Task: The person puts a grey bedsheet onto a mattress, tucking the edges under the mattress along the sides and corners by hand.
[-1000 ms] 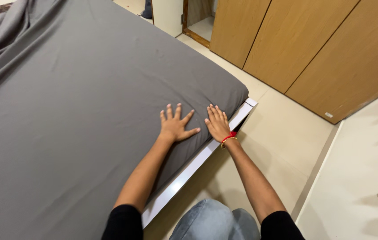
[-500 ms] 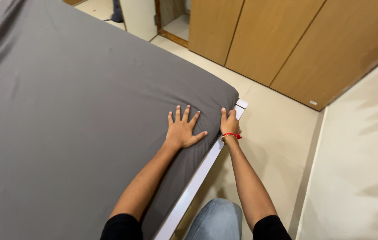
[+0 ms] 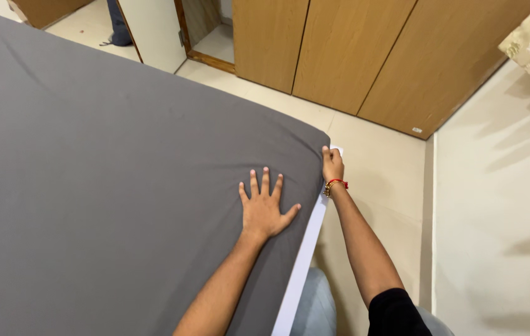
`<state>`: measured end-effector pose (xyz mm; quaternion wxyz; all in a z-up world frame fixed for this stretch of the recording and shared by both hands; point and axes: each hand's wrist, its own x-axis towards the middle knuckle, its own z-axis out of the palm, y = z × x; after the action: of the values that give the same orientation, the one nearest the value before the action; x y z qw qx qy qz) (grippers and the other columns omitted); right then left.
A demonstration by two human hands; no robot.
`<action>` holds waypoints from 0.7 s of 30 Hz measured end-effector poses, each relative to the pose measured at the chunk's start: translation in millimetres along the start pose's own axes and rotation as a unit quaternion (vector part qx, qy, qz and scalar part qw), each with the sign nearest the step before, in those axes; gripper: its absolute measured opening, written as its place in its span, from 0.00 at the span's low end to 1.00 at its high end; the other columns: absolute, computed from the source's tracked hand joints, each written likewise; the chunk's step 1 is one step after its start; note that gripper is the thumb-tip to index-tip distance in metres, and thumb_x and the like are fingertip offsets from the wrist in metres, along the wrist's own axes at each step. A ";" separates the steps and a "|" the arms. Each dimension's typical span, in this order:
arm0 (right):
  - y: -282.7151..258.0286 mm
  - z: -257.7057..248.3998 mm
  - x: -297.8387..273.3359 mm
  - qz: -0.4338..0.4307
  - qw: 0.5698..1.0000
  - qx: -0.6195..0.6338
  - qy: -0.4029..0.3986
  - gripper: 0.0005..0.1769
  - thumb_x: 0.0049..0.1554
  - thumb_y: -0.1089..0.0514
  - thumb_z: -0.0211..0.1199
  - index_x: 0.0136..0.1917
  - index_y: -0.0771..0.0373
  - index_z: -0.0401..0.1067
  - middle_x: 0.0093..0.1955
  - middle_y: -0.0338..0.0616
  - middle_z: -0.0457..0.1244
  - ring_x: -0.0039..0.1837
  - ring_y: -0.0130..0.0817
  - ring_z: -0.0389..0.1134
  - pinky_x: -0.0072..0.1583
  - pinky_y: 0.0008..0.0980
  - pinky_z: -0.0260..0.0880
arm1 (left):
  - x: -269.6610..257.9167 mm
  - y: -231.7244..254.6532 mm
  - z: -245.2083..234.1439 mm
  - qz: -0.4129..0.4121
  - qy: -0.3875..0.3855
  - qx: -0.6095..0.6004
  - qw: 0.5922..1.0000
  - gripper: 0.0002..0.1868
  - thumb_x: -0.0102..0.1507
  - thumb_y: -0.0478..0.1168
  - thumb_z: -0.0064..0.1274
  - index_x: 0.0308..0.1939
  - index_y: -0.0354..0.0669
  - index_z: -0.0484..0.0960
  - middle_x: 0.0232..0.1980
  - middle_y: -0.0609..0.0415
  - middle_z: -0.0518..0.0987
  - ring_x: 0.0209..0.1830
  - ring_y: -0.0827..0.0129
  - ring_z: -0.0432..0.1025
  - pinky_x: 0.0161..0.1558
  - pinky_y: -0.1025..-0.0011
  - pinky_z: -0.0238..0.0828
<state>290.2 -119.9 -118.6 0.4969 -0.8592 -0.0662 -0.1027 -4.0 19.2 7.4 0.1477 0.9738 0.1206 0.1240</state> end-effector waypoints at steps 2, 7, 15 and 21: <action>-12.5 1.8 7.2 -0.040 0.999 -0.027 0.008 0.20 0.67 0.44 0.53 0.46 0.63 0.69 0.41 0.52 0.67 0.43 0.47 0.67 0.49 0.43 0.66 | -0.2 -0.1 -5.8 -0.002 -0.013 -0.005 1.000 0.50 0.59 0.73 0.44 0.76 0.48 0.60 0.81 0.38 0.49 0.81 0.36 0.37 0.70 0.29 0.31; -5.2 -3.0 19.2 0.015 0.999 -0.036 0.001 0.19 0.68 0.46 0.52 0.47 0.64 0.68 0.39 0.53 0.66 0.40 0.45 0.65 0.49 0.44 0.66 | 2.3 -0.3 -2.4 0.004 -0.003 -0.015 1.000 0.50 0.59 0.73 0.45 0.76 0.48 0.61 0.81 0.38 0.49 0.81 0.37 0.37 0.70 0.29 0.30; 16.7 4.0 55.1 0.063 0.977 0.187 -0.077 0.18 0.67 0.42 0.56 0.50 0.59 0.71 0.39 0.35 0.61 0.40 0.24 0.59 0.44 0.28 0.64 | -0.8 7.5 -6.2 -0.003 -0.016 0.001 1.000 0.50 0.58 0.73 0.45 0.76 0.49 0.60 0.81 0.38 0.48 0.81 0.37 0.36 0.70 0.28 0.29; 21.4 5.1 73.2 -0.014 0.995 0.090 -0.048 0.10 0.65 0.54 0.60 0.47 0.63 0.70 0.36 0.37 0.64 0.37 0.26 0.61 0.41 0.31 0.64 | -3.1 10.2 -1.4 -0.005 -0.016 0.006 1.000 0.52 0.57 0.76 0.43 0.77 0.52 0.59 0.81 0.39 0.49 0.81 0.39 0.37 0.71 0.29 0.30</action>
<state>366.4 -125.2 -121.4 0.5669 -0.8140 -0.1111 -0.0616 -5.3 9.2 11.3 0.1443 0.9759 0.1239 0.1070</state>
